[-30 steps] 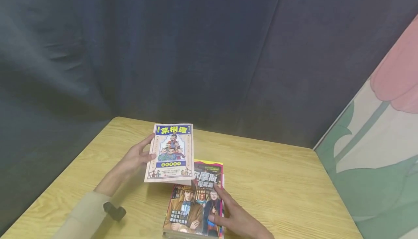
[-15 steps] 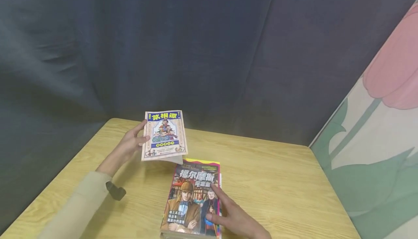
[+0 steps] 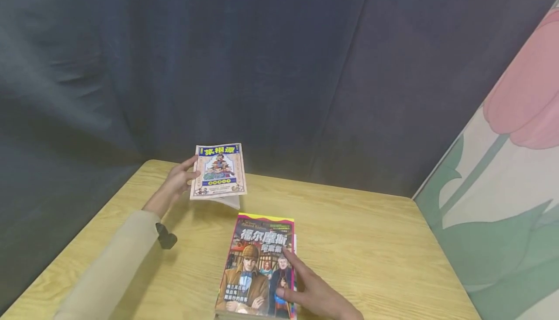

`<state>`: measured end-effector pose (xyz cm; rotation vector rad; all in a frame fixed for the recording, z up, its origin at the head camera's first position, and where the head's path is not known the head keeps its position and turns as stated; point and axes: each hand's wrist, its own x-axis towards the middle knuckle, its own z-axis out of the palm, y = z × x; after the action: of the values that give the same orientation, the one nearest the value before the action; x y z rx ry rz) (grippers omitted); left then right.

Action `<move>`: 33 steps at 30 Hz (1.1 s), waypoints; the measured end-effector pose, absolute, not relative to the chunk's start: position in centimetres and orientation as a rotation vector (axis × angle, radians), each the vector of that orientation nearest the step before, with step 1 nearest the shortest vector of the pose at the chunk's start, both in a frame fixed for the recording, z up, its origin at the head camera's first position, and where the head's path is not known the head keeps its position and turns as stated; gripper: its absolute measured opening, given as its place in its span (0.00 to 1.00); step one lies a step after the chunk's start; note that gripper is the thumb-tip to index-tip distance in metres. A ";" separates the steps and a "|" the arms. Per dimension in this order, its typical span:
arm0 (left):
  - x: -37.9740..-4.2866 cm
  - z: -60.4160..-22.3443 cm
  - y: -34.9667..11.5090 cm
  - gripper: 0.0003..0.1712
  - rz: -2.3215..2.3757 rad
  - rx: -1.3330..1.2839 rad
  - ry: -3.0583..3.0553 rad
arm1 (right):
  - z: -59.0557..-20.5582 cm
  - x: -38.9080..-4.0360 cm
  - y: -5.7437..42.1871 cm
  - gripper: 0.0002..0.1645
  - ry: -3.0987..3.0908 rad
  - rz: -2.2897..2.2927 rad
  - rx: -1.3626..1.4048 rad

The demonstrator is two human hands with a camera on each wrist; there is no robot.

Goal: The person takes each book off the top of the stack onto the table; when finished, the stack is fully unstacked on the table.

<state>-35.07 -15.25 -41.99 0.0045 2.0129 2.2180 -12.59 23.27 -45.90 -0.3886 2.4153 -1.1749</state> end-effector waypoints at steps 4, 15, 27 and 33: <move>-35.6 -42.7 -15.3 0.36 2.125 0.005 2.071 | -46.1 -12.7 23.3 0.47 2.409 -1.178 -0.400; -36.6 -46.0 -17.0 0.34 1.886 -0.007 2.246 | -46.0 -12.7 23.3 0.47 2.427 -1.164 -0.435; -36.7 -47.2 -17.0 0.31 1.443 0.166 2.605 | -45.8 -12.5 23.4 0.47 2.422 -1.163 -0.462; -36.8 -47.0 -16.3 0.18 0.998 0.372 2.897 | -45.7 -12.5 23.3 0.47 2.423 -1.154 -0.411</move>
<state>-36.80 -16.32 -47.01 0.3720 2.8970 0.9977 -12.52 23.29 -45.72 -0.4109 2.4230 -1.1536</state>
